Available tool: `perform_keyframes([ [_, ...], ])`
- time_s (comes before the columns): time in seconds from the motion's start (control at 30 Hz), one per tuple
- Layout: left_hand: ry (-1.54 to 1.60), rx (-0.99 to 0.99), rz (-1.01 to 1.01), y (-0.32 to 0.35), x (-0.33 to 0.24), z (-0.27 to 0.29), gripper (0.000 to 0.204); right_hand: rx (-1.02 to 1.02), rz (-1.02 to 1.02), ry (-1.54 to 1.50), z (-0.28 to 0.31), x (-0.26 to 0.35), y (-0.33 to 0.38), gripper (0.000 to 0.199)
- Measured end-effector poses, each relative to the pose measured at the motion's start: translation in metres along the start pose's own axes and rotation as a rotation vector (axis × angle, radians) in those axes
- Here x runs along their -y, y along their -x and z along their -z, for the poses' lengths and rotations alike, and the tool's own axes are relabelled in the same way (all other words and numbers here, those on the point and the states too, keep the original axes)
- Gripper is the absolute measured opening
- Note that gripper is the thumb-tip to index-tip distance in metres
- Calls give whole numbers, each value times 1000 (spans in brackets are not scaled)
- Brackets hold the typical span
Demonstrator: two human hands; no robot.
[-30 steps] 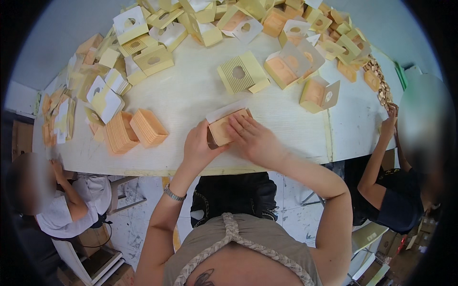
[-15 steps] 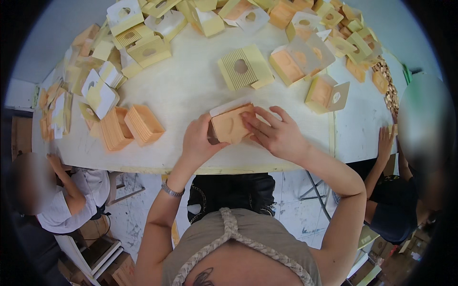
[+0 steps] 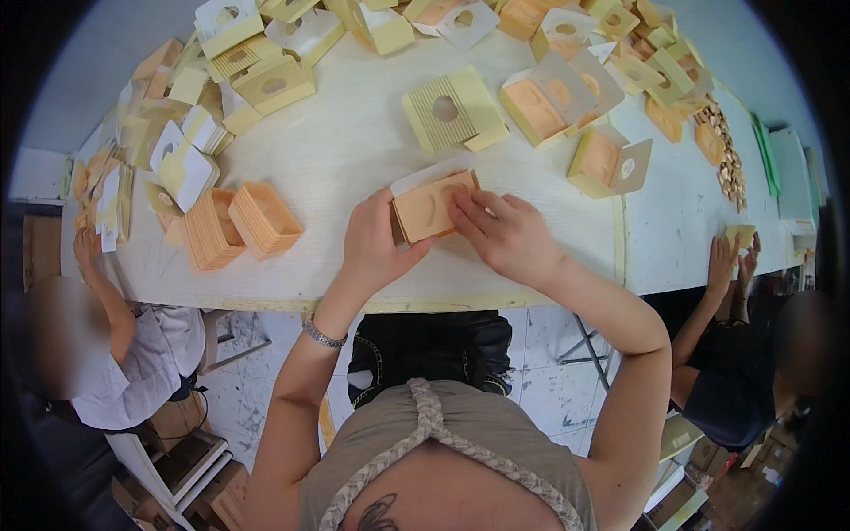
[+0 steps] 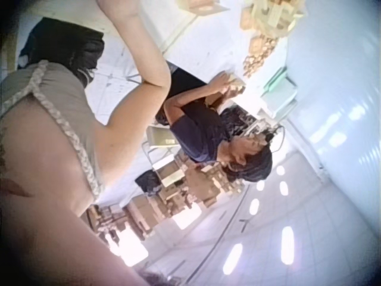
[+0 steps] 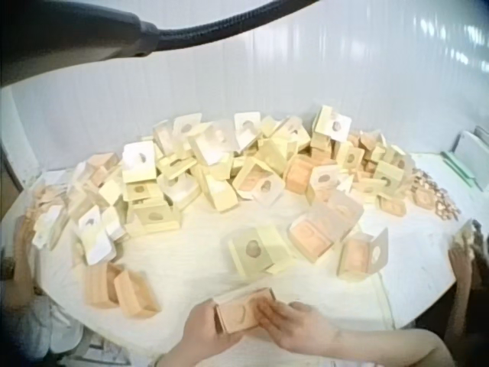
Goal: The person assembles small yellow paper boxes by folding flat pieces and inserting them into clear plastic sleeves. The person repeatedly picks up a flat piece, folds it into a box shape, and places it into a sleeve, then sets the completed unit aside. The process continues with multiple units throughout the clip.
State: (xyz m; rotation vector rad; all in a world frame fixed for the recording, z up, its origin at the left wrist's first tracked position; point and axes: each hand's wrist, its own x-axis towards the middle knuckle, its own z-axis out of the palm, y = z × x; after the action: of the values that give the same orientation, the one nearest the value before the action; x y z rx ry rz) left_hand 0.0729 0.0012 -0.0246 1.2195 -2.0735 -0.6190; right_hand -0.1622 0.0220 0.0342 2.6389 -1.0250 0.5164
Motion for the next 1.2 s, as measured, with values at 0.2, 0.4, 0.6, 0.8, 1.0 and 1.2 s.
perform_keyframes([
  [0.2, -16, 99, -105, -6, -13, 9, 74, 125, 143, 134, 0, -4, 8, 39],
  [0.4, -34, 149, -18, -4, -11, 5, 57, 81, -10, -126, 5, -8, -7, 44],
  [0.6, -62, 92, -5, -3, -13, -3, 57, 95, 12, -40, -14, 9, -10, 45],
  [0.8, -113, 78, -119, 0, -10, -1, 67, 79, -64, -150, -10, -1, -1, 41],
  [1.0, -122, 109, -184, -1, -13, 1, 76, 214, -57, 192, 9, -2, 6, 35],
  [1.2, -119, 69, -157, -1, -11, -2, 80, 97, -113, -153, 10, -32, 1, 27],
])
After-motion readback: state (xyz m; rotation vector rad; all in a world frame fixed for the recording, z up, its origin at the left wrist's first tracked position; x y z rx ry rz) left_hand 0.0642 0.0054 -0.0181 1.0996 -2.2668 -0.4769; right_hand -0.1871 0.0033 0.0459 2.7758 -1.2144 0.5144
